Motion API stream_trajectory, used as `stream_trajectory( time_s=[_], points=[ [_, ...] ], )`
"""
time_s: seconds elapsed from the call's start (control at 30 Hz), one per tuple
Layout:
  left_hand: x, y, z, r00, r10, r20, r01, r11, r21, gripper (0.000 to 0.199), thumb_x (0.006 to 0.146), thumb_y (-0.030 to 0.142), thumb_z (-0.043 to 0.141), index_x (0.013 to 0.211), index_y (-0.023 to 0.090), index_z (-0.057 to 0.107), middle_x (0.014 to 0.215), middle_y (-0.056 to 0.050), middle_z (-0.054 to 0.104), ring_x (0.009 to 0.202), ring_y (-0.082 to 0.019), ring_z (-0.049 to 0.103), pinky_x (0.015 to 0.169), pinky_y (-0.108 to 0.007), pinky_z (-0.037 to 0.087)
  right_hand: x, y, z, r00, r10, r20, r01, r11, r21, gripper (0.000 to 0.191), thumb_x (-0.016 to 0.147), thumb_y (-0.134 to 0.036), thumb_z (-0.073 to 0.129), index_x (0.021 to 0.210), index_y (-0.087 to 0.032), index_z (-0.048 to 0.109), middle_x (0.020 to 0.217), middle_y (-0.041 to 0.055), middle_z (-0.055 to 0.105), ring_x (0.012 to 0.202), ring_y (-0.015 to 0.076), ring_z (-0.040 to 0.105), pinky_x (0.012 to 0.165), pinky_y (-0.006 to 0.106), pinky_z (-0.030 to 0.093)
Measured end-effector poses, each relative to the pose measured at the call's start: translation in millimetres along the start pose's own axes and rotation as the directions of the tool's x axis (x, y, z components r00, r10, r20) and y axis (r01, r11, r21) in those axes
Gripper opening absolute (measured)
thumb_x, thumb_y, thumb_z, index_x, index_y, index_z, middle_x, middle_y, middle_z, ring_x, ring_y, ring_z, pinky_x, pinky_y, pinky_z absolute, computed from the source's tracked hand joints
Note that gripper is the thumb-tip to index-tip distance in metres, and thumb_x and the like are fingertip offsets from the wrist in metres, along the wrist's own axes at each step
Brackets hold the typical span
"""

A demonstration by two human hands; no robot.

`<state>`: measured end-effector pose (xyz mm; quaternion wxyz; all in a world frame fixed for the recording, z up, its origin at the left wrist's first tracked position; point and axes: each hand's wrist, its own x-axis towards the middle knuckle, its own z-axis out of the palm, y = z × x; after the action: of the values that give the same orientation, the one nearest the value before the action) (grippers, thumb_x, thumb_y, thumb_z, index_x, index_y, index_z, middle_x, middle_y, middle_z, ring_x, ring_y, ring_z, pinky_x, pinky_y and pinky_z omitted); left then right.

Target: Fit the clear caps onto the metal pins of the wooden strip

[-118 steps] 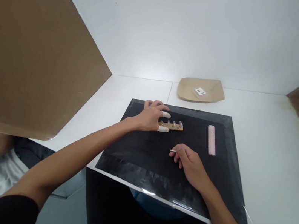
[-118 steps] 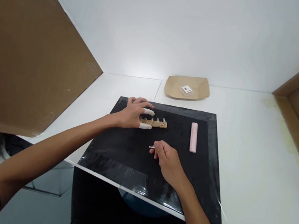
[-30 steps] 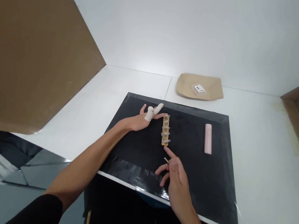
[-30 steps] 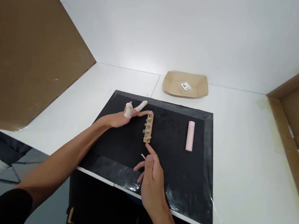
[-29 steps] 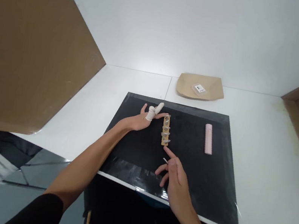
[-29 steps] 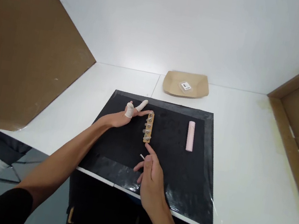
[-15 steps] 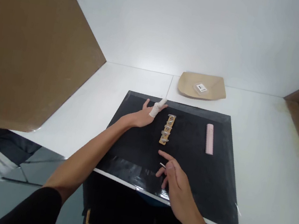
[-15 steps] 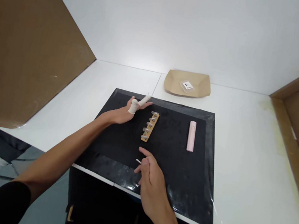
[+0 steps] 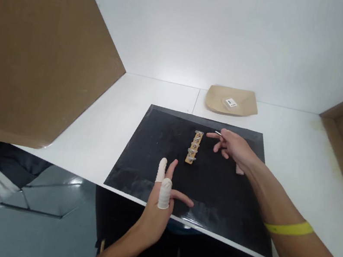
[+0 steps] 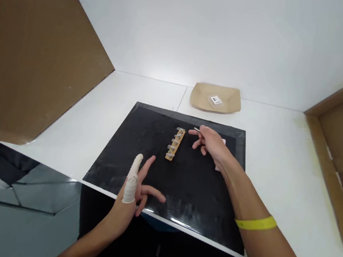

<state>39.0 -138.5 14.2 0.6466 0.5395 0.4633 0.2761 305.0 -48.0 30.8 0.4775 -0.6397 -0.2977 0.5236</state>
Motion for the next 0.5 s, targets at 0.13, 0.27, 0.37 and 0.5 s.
stream_trajectory(
  time_s=[0.13,0.27,0.37,0.5],
  points=[
    [1.6,6.0,12.4,0.998,-0.054,0.038,0.056,0.998,-0.041,0.088,0.100,0.080,0.016,0.171,0.031,0.003,0.159,-0.018,0.053,0.097,-0.027,0.077,0.045,-0.032,0.050,11.2,-2.9,8.4,0.999,0.023,0.042,-0.023,1.000,-0.016,0.035,0.109,-0.026,0.041,0.077,-0.018,0.053,0.121,0.0183,0.077,0.055,0.0104,0.062,0.036,0.020,0.031],
    [3.5,6.4,16.2,0.999,0.000,-0.044,-0.002,0.999,-0.054,0.089,0.099,0.082,0.019,0.166,0.038,-0.019,0.178,-0.011,0.018,0.129,-0.033,0.065,0.040,-0.026,0.044,15.2,-1.2,9.9,0.999,0.011,0.041,-0.011,1.000,-0.001,0.035,0.112,-0.028,0.039,0.084,-0.017,0.058,0.124,0.0182,0.076,0.057,0.0093,0.063,0.038,0.019,0.035],
    [4.6,6.0,17.8,0.997,0.062,-0.038,-0.063,0.997,-0.036,0.090,0.098,0.083,0.019,0.162,0.043,-0.029,0.180,-0.005,-0.005,0.143,-0.036,0.055,0.041,-0.025,0.046,17.5,0.5,8.5,0.999,0.000,0.036,-0.001,1.000,0.010,0.034,0.111,-0.030,0.041,0.085,-0.017,0.058,0.122,0.0179,0.077,0.058,0.0098,0.063,0.039,0.019,0.037],
    [8.4,6.7,20.4,0.995,0.098,-0.025,-0.099,0.995,-0.023,0.089,0.096,0.084,0.011,0.160,0.041,-0.032,0.179,-0.004,-0.013,0.150,-0.039,0.047,0.043,-0.027,0.051,19.7,2.5,8.1,0.999,0.003,0.039,-0.004,1.000,0.019,0.033,0.110,-0.029,0.043,0.083,-0.017,0.057,0.119,0.0176,0.078,0.058,0.0111,0.064,0.039,0.020,0.040]
  ],
)
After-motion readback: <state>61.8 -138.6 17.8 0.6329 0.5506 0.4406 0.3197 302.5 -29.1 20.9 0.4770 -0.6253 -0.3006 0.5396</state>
